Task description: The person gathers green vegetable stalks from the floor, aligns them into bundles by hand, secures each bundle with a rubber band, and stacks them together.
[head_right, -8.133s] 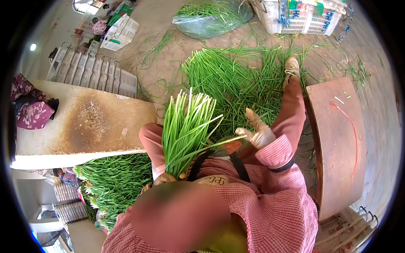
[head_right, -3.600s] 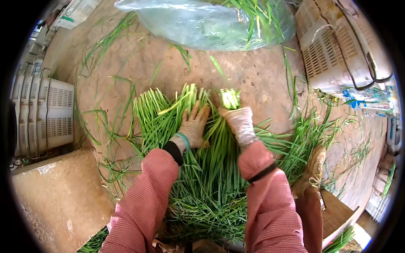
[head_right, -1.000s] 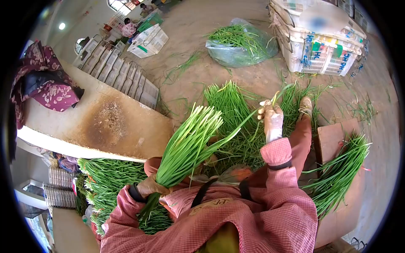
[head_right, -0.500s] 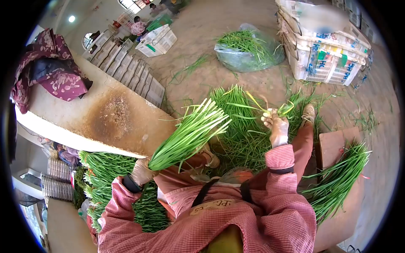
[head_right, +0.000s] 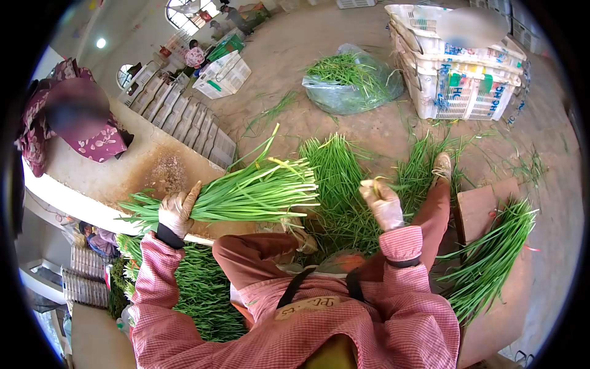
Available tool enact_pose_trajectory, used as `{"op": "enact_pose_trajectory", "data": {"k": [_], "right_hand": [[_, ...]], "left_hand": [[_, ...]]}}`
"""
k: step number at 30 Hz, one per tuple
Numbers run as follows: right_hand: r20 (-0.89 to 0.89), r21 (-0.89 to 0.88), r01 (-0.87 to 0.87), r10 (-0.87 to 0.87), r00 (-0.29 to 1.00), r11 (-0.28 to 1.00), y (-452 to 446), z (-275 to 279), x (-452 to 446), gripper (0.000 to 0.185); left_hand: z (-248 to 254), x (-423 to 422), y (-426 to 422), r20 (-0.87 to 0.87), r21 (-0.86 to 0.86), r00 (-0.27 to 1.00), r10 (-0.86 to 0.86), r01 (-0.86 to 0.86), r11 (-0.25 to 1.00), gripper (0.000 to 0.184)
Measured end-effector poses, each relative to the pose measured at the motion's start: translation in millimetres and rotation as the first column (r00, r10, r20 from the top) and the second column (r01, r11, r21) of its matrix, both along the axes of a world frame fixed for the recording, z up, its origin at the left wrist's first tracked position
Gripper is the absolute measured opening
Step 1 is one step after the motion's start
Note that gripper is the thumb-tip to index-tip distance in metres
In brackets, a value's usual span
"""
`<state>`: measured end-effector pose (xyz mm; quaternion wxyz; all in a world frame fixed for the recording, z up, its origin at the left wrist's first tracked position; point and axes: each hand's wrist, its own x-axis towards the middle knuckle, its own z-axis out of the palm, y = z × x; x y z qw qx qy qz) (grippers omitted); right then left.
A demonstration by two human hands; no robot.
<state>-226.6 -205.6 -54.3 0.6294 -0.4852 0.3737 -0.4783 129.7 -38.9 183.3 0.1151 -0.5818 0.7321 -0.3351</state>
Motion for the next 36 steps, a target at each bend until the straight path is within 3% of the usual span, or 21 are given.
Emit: {"op": "enact_pose_trajectory", "data": {"k": [3,5,7,8,9,10,11,12,13,15,17,18,19,21,23,25,27,29,32,34,36], "right_hand": [[-0.484,-0.662,-0.107,-0.314,0.817,0.742,18.6,70.7,41.5,0.045],[-0.419,-0.665,-0.214,-0.119,0.9,0.716,16.8,64.9,76.9,0.05],[-0.524,-0.452,-0.356,0.079,0.848,0.818,15.4,45.1,95.7,0.041],[-0.229,-0.428,-0.2,0.108,0.967,0.881,22.0,47.2,97.2,0.032],[0.299,-0.256,-0.08,0.158,0.941,0.963,27.8,49.3,100.3,0.026],[0.406,-0.234,-0.031,0.127,0.905,0.972,24.0,50.5,89.2,0.025],[0.552,0.013,-0.052,0.036,0.833,0.999,17.6,40.8,80.1,0.024],[0.506,0.358,-0.092,-0.11,0.855,0.929,18.0,51.6,56.6,0.026],[0.567,0.428,-0.065,-0.211,0.796,0.902,6.3,24.4,44.9,0.024],[0.36,0.286,0.1,-0.204,0.91,0.953,-11.1,-14.9,18.4,0.016],[-0.036,0.098,-0.121,0.125,0.992,0.988,-12.4,0.8,10.1,0.026],[-0.313,-0.296,-0.184,0.086,0.946,0.937,-4.9,23.4,19.3,0.033],[-0.531,-0.605,-0.327,-0.061,0.845,0.726,7.6,47.5,40.7,0.041],[-0.56,-0.702,-0.445,-0.044,0.828,0.556,18.9,71.1,77.1,0.047],[-0.291,-0.29,-0.658,0.591,0.752,0.695,32.9,90.6,108.1,0.04],[0.089,-0.278,-0.499,0.54,0.837,0.82,38.6,83.3,131.1,0.025],[0.418,-0.216,-0.446,0.495,0.762,0.868,30.6,81.5,122.5,0.019],[0.702,0.174,-0.665,0.382,0.601,0.726,25.1,77.0,84.7,0.019],[0.617,0.252,-0.643,0.392,0.682,0.723,15.2,44.3,35.2,0.019],[0.53,0.365,-0.617,0.389,0.753,0.697,10.6,28.2,19.6,0.019],[0.202,0.411,-0.384,0.328,0.923,0.827,1.7,7.3,1.6,0.021]], "left_hand": [[-5.8,-8.1,-8.4,0.048,-0.016,0.996,-0.071,0.072,0.997,0.062],[-5.6,-20.3,-8.3,0.142,-0.022,0.98,-0.138,0.143,0.989,0.063],[-6.0,-17.8,-6.1,0.107,-0.014,0.984,-0.145,0.147,0.989,0.065],[-6.2,-12.6,-2.9,0.111,-0.018,0.985,-0.134,0.136,0.99,0.065],[-6.0,-4.0,2.7,0.092,-0.004,0.991,-0.097,0.098,0.995,0.066],[-6.2,3.7,9.2,0.07,0.011,0.996,-0.058,0.057,0.998,0.067],[-5.6,9.8,12.5,-0.007,0.013,0.998,-0.067,0.067,0.998,0.071],[-3.4,11.1,16.6,-0.033,0.022,0.998,-0.051,0.051,0.998,0.072],[-0.8,12.5,21.1,-0.058,0.031,0.998,-0.037,0.039,0.999,0.073],[-4.2,20.7,26.3,0.022,-0.006,1.0,-0.021,0.021,1.0,0.073],[-5.7,22.5,28.1,0.077,-0.02,0.996,-0.052,0.053,0.998,0.071],[-4.3,16.6,24.7,0.044,-0.048,0.992,-0.117,0.119,0.992,0.069],[-4.6,11.0,22.7,0.036,-0.041,0.992,-0.118,0.119,0.992,0.069],[-6.2,1.5,18.1,-0.038,0.003,0.987,-0.155,0.156,0.988,0.07],[-7.2,-4.7,16.4,-0.049,0.06,0.99,-0.131,0.134,0.989,0.072],[-8.9,-3.2,14.7,-0.073,0.085,0.995,-0.063,0.069,0.994,0.075],[-8.6,6.7,19.6,-0.081,0.097,0.997,0.01,-0.002,0.995,0.077],[-4.6,15.6,23.5,-0.065,0.146,0.997,0.031,-0.021,0.989,0.069],[-4.1,25.6,23.9,-0.14,0.203,0.99,-0.022,0.05,0.978,0.067],[-7.6,16.3,15.8,-0.043,0.3,0.998,-0.038,0.049,0.953,0.068],[-9.0,18.0,6.0,-0.067,0.271,0.987,-0.144,0.157,0.95,0.071]]}}
